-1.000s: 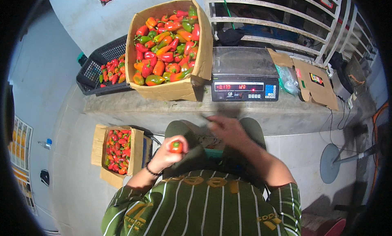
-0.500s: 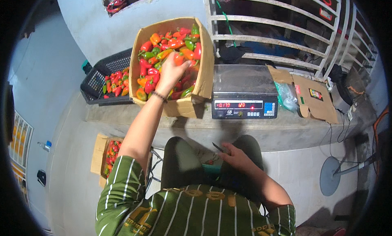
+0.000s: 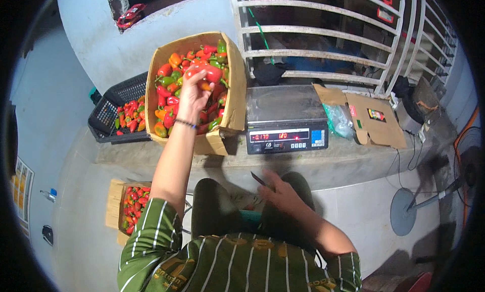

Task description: The person sits on a low stool and sorts red, green, and orange peppers from a large cardboard box into a smaller box. They pick up individual peppers, inspect them, and place them into the smaller container, occasionally using a digital scale to weigh the produce.

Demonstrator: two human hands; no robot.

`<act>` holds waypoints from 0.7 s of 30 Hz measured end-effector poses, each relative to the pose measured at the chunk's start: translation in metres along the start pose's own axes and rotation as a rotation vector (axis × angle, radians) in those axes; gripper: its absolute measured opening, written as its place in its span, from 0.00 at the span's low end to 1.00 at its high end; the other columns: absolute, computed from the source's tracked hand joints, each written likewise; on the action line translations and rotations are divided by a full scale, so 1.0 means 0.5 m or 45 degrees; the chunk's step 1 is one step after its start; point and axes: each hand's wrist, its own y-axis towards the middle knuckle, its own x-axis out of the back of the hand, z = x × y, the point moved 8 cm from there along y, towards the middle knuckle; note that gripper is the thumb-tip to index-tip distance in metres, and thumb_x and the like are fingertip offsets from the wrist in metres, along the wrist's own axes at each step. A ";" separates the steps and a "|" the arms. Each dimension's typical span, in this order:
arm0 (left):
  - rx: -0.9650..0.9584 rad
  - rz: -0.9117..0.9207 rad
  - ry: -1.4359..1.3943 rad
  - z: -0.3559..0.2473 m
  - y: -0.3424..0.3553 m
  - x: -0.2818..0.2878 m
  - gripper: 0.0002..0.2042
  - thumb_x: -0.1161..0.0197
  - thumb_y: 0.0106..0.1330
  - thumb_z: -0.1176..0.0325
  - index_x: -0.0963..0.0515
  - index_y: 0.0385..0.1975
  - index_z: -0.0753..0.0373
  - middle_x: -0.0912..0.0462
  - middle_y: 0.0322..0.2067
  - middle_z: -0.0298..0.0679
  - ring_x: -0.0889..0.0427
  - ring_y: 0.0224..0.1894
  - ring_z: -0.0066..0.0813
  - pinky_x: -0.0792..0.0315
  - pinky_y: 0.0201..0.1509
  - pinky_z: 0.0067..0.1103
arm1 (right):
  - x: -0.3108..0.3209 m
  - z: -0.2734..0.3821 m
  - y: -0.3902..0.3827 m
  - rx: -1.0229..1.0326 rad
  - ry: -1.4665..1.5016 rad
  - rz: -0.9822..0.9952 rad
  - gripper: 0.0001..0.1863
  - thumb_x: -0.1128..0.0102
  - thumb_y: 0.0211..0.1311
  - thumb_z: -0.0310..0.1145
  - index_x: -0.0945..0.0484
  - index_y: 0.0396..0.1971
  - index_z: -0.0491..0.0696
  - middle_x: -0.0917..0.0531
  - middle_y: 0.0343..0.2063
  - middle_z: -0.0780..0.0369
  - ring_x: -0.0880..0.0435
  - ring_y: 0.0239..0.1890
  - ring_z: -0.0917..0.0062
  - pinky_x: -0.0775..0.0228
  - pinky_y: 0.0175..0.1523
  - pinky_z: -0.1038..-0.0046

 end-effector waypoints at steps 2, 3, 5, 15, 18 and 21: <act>0.231 0.174 -0.393 -0.014 -0.115 -0.019 0.21 0.39 0.55 0.74 0.34 0.48 0.50 0.24 0.40 0.37 0.23 0.40 0.31 0.23 0.31 0.26 | -0.010 0.062 0.008 0.269 0.025 -0.005 0.36 0.44 0.58 0.43 0.49 0.62 0.47 0.24 0.25 0.59 0.27 0.28 0.77 0.35 0.36 0.75; 0.338 0.231 -0.528 -0.002 -0.162 -0.008 0.18 0.40 0.55 0.73 0.32 0.46 0.52 0.24 0.41 0.37 0.23 0.41 0.33 0.22 0.32 0.27 | -0.017 0.094 0.011 0.402 0.031 -0.008 0.37 0.44 0.57 0.42 0.51 0.63 0.47 0.25 0.24 0.59 0.27 0.27 0.77 0.35 0.35 0.75; 0.570 0.254 -0.747 0.038 -0.257 0.021 0.14 0.40 0.57 0.71 0.29 0.44 0.55 0.24 0.43 0.40 0.23 0.42 0.36 0.21 0.35 0.28 | -0.038 0.161 0.005 0.582 0.035 -0.007 0.39 0.45 0.57 0.37 0.55 0.64 0.48 0.28 0.22 0.65 0.31 0.23 0.83 0.38 0.32 0.78; 0.810 0.122 -0.579 0.164 -0.527 0.114 0.10 0.41 0.59 0.70 0.30 0.38 0.62 0.24 0.39 0.42 0.22 0.40 0.34 0.22 0.42 0.30 | -0.088 0.184 0.028 0.763 0.290 -0.046 0.25 0.45 0.59 0.36 0.35 0.56 0.45 0.20 0.36 0.61 0.24 0.31 0.83 0.32 0.40 0.79; 0.630 0.358 -0.247 0.135 -0.545 0.102 0.09 0.39 0.56 0.75 0.31 0.33 0.61 0.26 0.38 0.41 0.24 0.43 0.34 0.23 0.43 0.31 | -0.100 0.151 0.021 0.222 0.360 0.230 0.24 0.47 0.61 0.36 0.35 0.56 0.46 0.20 0.35 0.63 0.24 0.33 0.84 0.31 0.42 0.79; 0.571 0.530 0.147 0.112 -0.558 0.069 0.12 0.39 0.52 0.81 0.34 0.32 0.60 0.29 0.34 0.35 0.24 0.34 0.26 0.24 0.37 0.23 | -0.104 0.160 0.015 0.275 0.246 0.262 0.26 0.45 0.60 0.40 0.35 0.56 0.47 0.20 0.33 0.62 0.24 0.31 0.85 0.31 0.39 0.80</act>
